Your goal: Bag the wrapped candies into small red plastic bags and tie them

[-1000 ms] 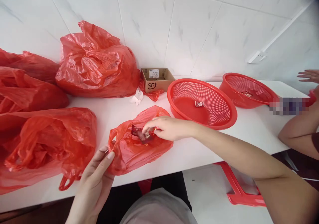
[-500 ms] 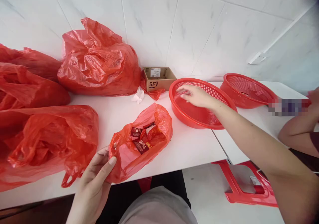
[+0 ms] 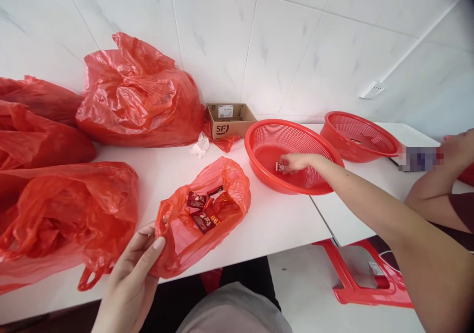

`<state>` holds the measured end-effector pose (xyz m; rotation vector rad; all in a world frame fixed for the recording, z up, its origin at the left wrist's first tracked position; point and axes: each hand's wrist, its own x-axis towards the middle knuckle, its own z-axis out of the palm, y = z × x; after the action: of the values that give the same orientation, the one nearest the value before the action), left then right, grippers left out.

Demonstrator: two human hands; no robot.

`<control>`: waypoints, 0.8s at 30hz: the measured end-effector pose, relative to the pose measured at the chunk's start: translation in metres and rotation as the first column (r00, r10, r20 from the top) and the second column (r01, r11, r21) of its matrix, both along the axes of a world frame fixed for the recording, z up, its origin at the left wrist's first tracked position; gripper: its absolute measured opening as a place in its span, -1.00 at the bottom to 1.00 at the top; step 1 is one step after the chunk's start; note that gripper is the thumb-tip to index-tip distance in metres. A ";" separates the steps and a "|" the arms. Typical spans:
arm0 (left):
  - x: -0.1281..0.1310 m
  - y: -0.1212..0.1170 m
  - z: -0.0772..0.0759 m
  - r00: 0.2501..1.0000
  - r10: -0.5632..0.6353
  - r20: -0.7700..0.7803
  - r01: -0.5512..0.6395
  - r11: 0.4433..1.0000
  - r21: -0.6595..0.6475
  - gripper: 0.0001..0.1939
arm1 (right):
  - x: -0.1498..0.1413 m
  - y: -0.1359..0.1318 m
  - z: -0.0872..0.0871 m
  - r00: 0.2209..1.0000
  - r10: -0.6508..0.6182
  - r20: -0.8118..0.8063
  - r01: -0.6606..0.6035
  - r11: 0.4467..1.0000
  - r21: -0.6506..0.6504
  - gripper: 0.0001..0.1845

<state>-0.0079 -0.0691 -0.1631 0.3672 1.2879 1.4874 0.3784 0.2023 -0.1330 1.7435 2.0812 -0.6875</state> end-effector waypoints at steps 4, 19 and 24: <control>-0.005 0.002 -0.001 1.000 0.011 -0.017 -0.011 1.000 -0.001 -0.57 | -0.027 -0.018 0.034 0.920 0.011 -0.391 -0.004 1.000 0.018 -0.62; -0.007 -0.003 0.011 0.999 0.019 -0.028 -0.018 0.999 0.034 -0.59 | -0.155 -0.135 0.014 0.799 0.536 0.272 -0.601 0.698 0.389 -0.80; -0.003 -0.009 0.011 0.995 0.017 -0.094 -0.010 0.997 0.073 -0.63 | -0.152 -0.138 0.006 0.858 0.466 0.215 -0.512 0.806 0.297 -0.79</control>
<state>-0.0106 -0.0779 -0.1521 0.4820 1.3153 1.5464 0.2267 0.0642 -0.1272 1.2490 2.5180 -0.0486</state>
